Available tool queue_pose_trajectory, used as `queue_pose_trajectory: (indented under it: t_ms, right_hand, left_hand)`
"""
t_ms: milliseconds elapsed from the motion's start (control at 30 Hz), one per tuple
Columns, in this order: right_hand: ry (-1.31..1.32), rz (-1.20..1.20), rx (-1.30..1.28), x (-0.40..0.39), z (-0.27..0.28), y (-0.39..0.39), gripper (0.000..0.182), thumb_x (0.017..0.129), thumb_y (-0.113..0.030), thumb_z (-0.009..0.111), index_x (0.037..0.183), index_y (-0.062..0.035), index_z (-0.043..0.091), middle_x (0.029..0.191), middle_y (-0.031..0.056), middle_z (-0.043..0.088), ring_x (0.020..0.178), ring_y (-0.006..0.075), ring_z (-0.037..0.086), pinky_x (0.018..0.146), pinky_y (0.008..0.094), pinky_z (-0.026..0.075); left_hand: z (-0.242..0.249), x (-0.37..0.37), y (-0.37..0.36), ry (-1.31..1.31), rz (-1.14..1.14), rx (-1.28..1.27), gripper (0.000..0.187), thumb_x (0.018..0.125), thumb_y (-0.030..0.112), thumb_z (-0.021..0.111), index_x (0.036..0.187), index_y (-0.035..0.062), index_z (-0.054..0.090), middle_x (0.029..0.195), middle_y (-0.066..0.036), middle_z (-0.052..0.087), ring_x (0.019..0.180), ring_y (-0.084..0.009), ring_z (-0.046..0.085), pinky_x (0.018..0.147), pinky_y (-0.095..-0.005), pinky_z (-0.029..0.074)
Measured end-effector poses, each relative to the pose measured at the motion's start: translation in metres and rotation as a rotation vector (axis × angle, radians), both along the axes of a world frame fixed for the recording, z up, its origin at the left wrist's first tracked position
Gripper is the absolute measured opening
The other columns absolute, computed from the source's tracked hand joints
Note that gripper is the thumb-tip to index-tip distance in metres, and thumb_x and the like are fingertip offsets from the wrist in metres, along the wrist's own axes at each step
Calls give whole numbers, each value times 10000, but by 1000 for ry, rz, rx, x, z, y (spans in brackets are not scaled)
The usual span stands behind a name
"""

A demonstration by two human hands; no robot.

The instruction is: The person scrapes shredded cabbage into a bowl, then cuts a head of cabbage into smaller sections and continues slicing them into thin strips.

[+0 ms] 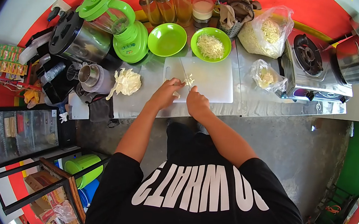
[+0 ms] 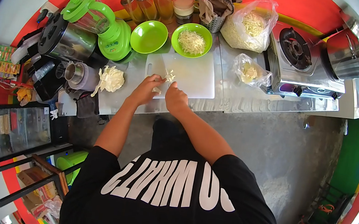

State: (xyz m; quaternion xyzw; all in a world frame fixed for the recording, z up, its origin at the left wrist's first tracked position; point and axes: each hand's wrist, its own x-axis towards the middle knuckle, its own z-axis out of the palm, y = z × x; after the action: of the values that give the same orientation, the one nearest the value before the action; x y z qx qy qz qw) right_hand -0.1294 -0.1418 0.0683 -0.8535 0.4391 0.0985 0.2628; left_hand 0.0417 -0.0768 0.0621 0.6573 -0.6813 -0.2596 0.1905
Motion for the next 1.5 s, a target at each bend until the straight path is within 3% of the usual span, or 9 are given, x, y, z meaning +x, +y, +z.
queue_pose_trajectory:
  t_ms: [200, 267, 567, 800, 967, 1067, 1500]
  right_hand:
    - [29, -40, 20, -5, -5, 6, 322, 919, -77, 641, 1128, 47, 430, 926, 273, 727, 905, 411, 750, 760, 441, 625]
    - [15, -21, -3, -2, -7, 0, 323, 917, -77, 642, 1128, 49, 432, 924, 269, 729, 904, 407, 751, 758, 438, 626]
    - [46, -29, 47, -2, 1, 7, 316, 911, -67, 624, 1139, 49, 439, 960, 283, 725, 935, 407, 747, 781, 453, 618]
    - [23, 7, 64, -4, 10, -1, 338, 914, -70, 622, 1160, 61, 430, 974, 295, 722, 938, 410, 745, 791, 456, 616]
    - [1, -48, 91, 2, -4, 0, 329, 905, -59, 624, 1148, 52, 433, 997, 298, 719, 962, 420, 738, 810, 460, 612]
    - [29, 41, 55, 6, 1, -10, 337, 907, -62, 628, 1154, 54, 431, 998, 295, 720, 959, 425, 738, 815, 460, 612]
    - [7, 55, 55, 4, -1, -5, 323, 929, -80, 612, 1157, 58, 428, 993, 291, 720, 944, 418, 741, 800, 450, 615]
  left_hand:
    - [-11, -14, -1, -89, 127, -101, 491, 794, -6, 741, 1271, 106, 711, 1137, -44, 624, 1051, -289, 581, 955, -388, 503]
    - [-16, -17, -3, -70, 202, -187, 400, 797, -6, 740, 1178, 114, 762, 1046, -22, 647, 1017, -276, 583, 918, -381, 509]
    - [-33, -32, -11, -178, 340, -467, 83, 850, 71, 714, 906, 71, 775, 933, -22, 680, 974, -281, 598, 839, -394, 487]
    - [-43, -34, -16, -118, 451, -407, 67, 858, 62, 686, 864, 62, 753, 902, -60, 723, 925, -286, 643, 856, -408, 509]
    - [-39, -37, -19, -56, 574, -257, 44, 846, 91, 704, 863, 77, 743, 906, -81, 726, 919, -317, 659, 799, -431, 535]
    - [-28, -37, -21, -42, 584, -157, 42, 849, 93, 703, 865, 86, 741, 901, -85, 714, 922, -332, 658, 793, -439, 534]
    - [-41, -36, -22, 1, 589, -267, 62, 810, 43, 721, 867, 31, 742, 885, -138, 710, 847, -345, 683, 764, -434, 539]
